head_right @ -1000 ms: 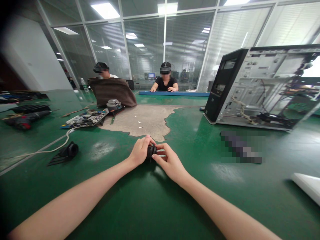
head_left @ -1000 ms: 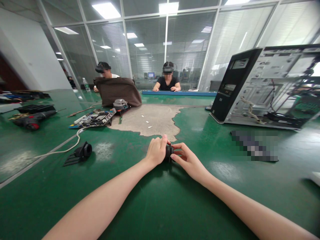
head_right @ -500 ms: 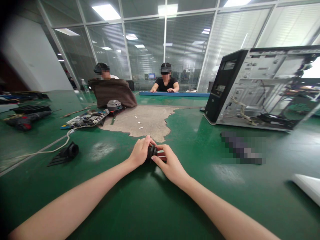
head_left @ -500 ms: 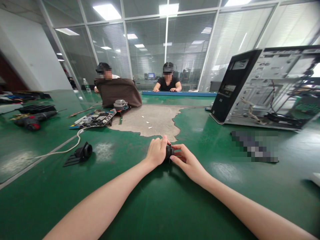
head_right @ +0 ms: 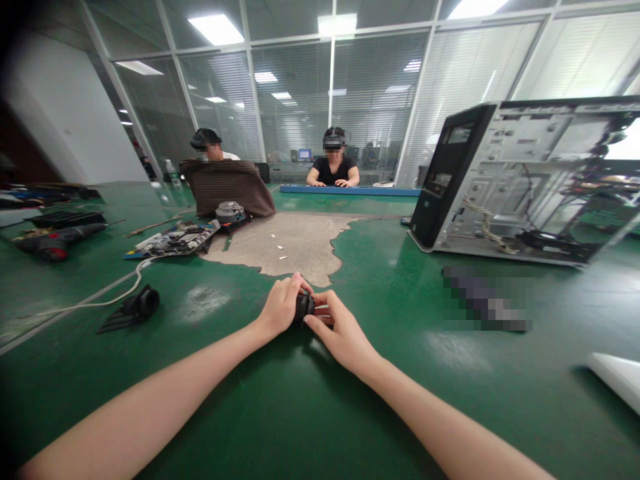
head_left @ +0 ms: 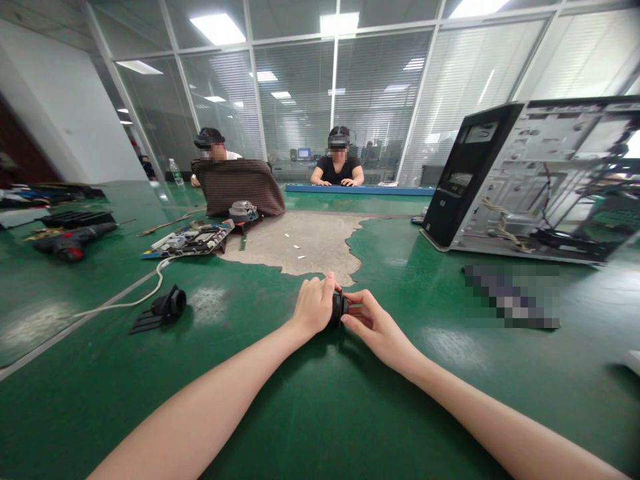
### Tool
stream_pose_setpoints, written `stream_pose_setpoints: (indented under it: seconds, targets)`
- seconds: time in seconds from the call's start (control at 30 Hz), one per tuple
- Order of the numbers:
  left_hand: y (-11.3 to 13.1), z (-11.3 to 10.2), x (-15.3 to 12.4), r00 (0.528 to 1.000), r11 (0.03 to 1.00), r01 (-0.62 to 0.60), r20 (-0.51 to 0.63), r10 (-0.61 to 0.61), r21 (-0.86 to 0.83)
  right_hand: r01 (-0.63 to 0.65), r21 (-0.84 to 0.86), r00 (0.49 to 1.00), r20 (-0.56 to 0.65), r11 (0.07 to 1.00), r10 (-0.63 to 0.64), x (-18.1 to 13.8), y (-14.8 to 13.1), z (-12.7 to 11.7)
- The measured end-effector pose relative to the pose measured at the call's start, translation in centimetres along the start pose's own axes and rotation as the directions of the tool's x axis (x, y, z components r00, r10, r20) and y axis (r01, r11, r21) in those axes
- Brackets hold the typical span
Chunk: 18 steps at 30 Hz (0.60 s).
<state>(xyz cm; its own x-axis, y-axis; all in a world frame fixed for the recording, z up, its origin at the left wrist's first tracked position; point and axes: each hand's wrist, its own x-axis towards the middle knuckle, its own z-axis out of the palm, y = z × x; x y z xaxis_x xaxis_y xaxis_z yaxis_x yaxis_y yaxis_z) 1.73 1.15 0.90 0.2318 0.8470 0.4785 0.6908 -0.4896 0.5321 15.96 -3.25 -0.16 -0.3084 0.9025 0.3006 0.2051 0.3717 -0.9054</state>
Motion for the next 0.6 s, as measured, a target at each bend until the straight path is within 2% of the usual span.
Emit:
stream_pose_setpoints:
  seconds: [0.13, 0.27, 0.4, 0.5, 0.6]
  targets:
    - [-0.04, 0.06, 0.00, 1.000, 1.000, 0.000, -0.001, 0.000, -0.009, 0.105, -0.046, 0.994, -0.032, 0.993, -0.106, -0.10, 0.10, -0.05]
    - [-0.13, 0.20, 0.04, 1.000, 1.000, 0.005, 0.008, -0.004, -0.015, 0.030, 0.004, 0.998, -0.057, 1.000, -0.030, 0.23, -0.01, -0.05]
    - [-0.14, 0.18, 0.06, 1.000, 1.000, 0.004, 0.009, -0.004, -0.005, -0.044, 0.025, 0.999, -0.020, 0.999, 0.044, 0.25, -0.21, -0.02]
    - [-0.07, 0.10, 0.03, 1.000, 1.000, 0.007, 0.007, -0.007, -0.005, 0.027, -0.017, 1.000, 0.006, 0.999, -0.027, -0.05, -0.22, -0.01]
    - [-0.04, 0.07, 0.00, 1.000, 1.000, 0.008, 0.005, -0.007, -0.006, 0.111, -0.082, 0.993, -0.030, 0.990, -0.114, -0.17, -0.08, 0.00]
